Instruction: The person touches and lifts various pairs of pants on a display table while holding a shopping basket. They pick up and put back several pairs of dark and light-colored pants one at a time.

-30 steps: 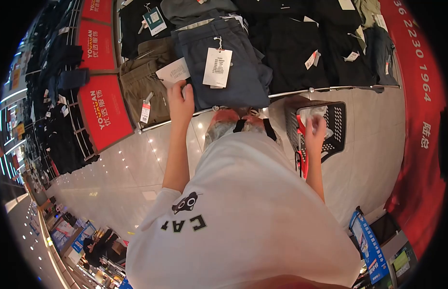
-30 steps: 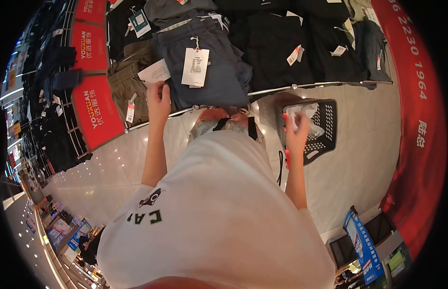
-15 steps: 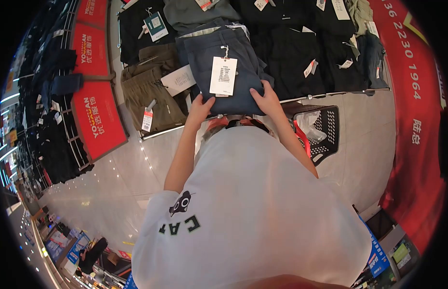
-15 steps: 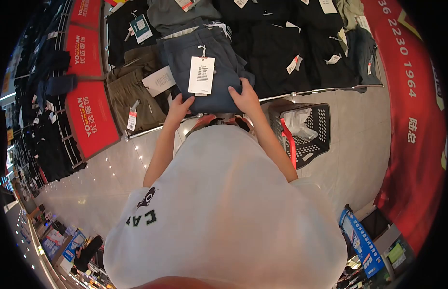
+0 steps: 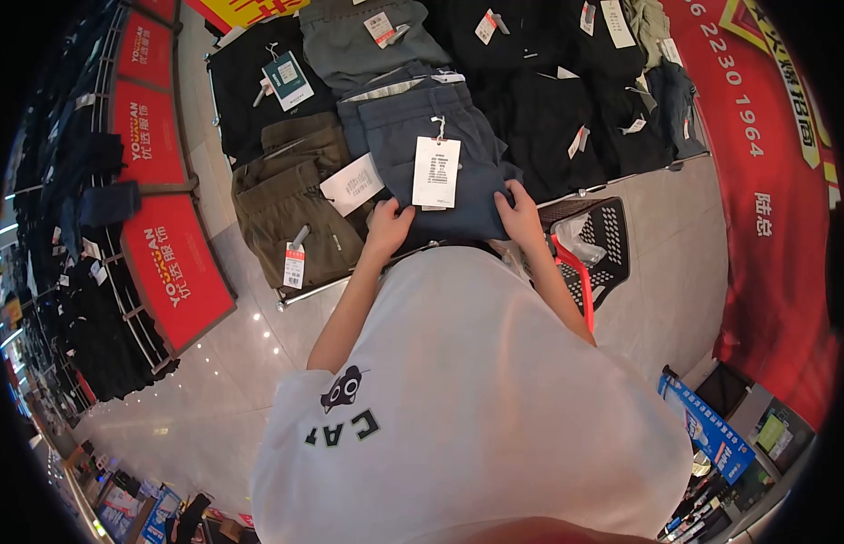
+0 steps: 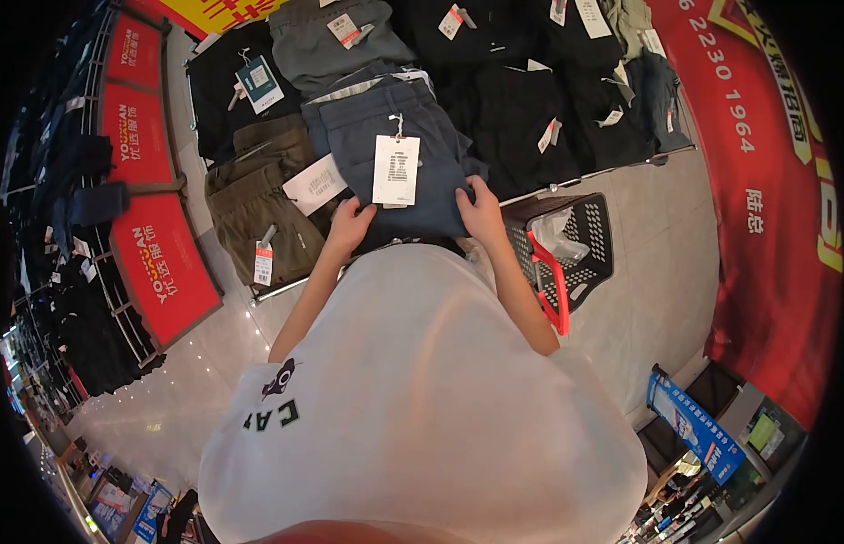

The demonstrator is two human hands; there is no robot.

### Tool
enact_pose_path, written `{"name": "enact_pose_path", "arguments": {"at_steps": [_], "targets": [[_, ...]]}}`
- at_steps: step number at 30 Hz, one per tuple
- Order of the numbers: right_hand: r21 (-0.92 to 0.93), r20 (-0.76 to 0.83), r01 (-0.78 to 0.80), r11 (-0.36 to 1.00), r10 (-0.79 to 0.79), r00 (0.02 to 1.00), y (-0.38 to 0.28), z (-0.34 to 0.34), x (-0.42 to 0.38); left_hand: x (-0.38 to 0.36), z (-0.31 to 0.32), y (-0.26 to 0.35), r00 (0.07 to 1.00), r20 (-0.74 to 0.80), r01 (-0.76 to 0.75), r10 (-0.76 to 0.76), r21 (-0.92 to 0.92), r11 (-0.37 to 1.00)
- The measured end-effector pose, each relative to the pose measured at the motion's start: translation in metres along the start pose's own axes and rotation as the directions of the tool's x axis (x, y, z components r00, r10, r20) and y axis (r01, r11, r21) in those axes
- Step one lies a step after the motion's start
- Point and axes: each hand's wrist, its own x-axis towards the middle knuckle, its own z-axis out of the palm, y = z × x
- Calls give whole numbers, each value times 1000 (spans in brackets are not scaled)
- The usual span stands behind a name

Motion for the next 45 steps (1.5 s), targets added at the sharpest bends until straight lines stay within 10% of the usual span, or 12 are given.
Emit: {"name": "enact_pose_path", "arguments": {"at_steps": [8,16,25,35,43,45], "targets": [[272,45,74,960,-89,995,-14,6,25,-1,7,14,994,-92,-97,58,-510,855],[-74,335,-170,983,185,924,15,-26,43,-3,-16,7,961,178,242,-212,-174,954],[-89,228,-2,996,22,974,-31,-24,69,-9,-36,36,972,195,112,-130,98,989],[18,247,111,994,-112,963,-58,-13,74,0,-85,43,915,358,240,-184,-120,963],[71,232,15,997,-31,972,-56,-5,76,15,-154,57,976,74,212,-205,-525,824],[77,219,32,997,-48,975,-57,-3,78,23,-164,47,958,-208,61,-199,-527,847]]}}
